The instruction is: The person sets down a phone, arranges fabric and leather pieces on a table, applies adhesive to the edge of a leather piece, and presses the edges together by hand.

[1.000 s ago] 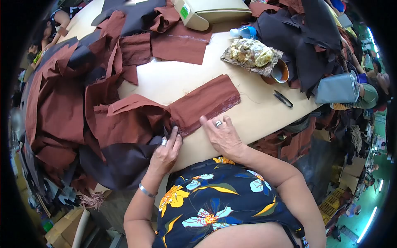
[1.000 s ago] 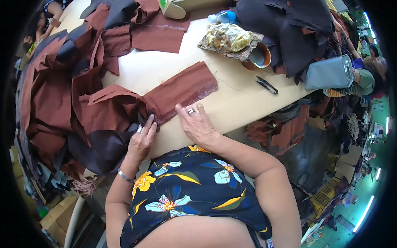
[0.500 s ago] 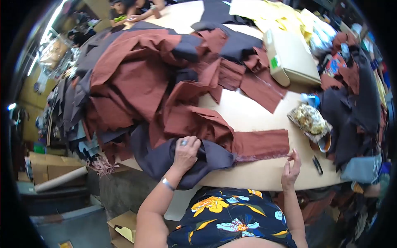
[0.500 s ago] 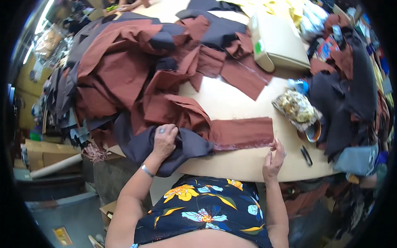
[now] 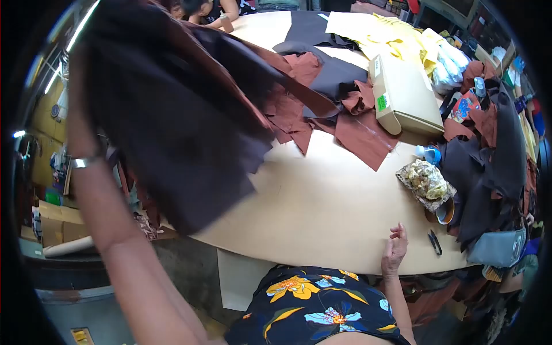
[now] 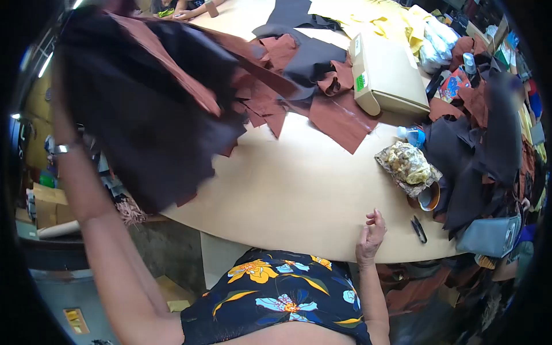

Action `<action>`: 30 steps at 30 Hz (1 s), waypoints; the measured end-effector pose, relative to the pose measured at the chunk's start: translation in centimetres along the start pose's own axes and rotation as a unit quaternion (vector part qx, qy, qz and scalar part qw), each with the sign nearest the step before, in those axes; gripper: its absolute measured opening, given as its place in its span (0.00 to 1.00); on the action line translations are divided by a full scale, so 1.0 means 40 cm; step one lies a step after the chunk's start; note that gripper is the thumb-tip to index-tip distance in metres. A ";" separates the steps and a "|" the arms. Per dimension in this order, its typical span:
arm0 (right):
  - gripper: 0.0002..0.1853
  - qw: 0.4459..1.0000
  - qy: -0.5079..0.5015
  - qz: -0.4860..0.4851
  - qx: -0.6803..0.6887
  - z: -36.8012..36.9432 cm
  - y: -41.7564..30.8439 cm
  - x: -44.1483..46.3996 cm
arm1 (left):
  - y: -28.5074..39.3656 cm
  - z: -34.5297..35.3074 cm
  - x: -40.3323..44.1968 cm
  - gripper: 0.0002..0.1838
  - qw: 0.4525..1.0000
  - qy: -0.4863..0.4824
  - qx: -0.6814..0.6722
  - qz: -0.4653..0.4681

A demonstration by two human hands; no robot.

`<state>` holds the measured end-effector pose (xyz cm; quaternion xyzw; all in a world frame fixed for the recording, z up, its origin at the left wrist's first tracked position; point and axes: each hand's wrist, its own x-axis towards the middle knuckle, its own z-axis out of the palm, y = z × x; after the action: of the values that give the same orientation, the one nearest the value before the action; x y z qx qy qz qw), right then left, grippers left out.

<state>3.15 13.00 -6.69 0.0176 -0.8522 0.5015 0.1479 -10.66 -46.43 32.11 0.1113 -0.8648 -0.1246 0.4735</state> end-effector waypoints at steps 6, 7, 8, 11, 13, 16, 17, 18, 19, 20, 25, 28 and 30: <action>0.30 0.999 0.015 0.007 -0.042 0.010 0.014 0.005 | 0.160 -0.199 0.236 0.19 0.915 0.220 0.324 0.095; 0.30 0.998 0.009 0.001 -0.068 0.010 0.006 0.009 | 0.173 -0.192 0.238 0.20 0.905 0.231 0.340 0.113; 0.30 0.996 0.002 -0.005 -0.093 0.007 -0.003 0.012 | 0.172 -0.172 0.224 0.20 0.891 0.237 0.353 0.158; 0.30 0.994 0.000 0.000 -0.108 0.009 -0.009 0.010 | 0.100 -0.064 0.144 0.21 0.836 0.156 0.483 0.207; 0.30 0.994 -0.001 -0.003 -0.113 0.010 -0.009 0.014 | -0.163 0.031 0.122 0.17 0.821 -0.049 0.567 0.059; 0.29 0.990 -0.022 -0.019 -0.140 0.006 -0.017 0.018 | -0.511 0.195 -0.040 0.23 0.846 -0.376 0.366 0.096; 0.29 0.988 -0.030 -0.023 -0.150 0.005 -0.020 0.020 | -0.484 0.235 -0.123 0.27 0.812 -0.482 0.329 0.012; 0.29 0.986 -0.036 -0.026 -0.162 0.003 -0.023 0.023 | -0.439 0.241 -0.165 0.27 0.830 -0.456 0.321 -0.008; 0.28 0.988 -0.043 -0.025 -0.148 0.013 -0.011 0.016 | -0.414 0.247 -0.199 0.28 0.847 -0.432 0.309 -0.026; 0.28 0.989 -0.044 -0.022 -0.142 0.026 0.014 0.003 | -0.463 0.257 -0.204 0.27 0.866 -0.391 0.310 0.004; 0.27 0.967 -0.032 -0.170 -0.190 -0.043 -0.027 0.100 | -0.208 0.294 -0.303 0.24 0.924 -0.157 0.319 0.139; 0.27 0.911 0.056 -0.309 -0.268 -0.158 -0.081 0.314 | 0.058 0.374 -0.518 0.21 0.918 -0.158 0.125 0.341; 0.31 0.885 0.111 -0.307 -0.332 -0.264 -0.103 0.481 | 0.232 0.391 -0.694 0.31 0.879 -0.309 0.124 0.340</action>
<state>-12.04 22.31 6.79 0.1731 -0.8987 0.1178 0.3853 -9.98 -27.32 4.97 -0.1762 -0.9602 0.1246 0.1773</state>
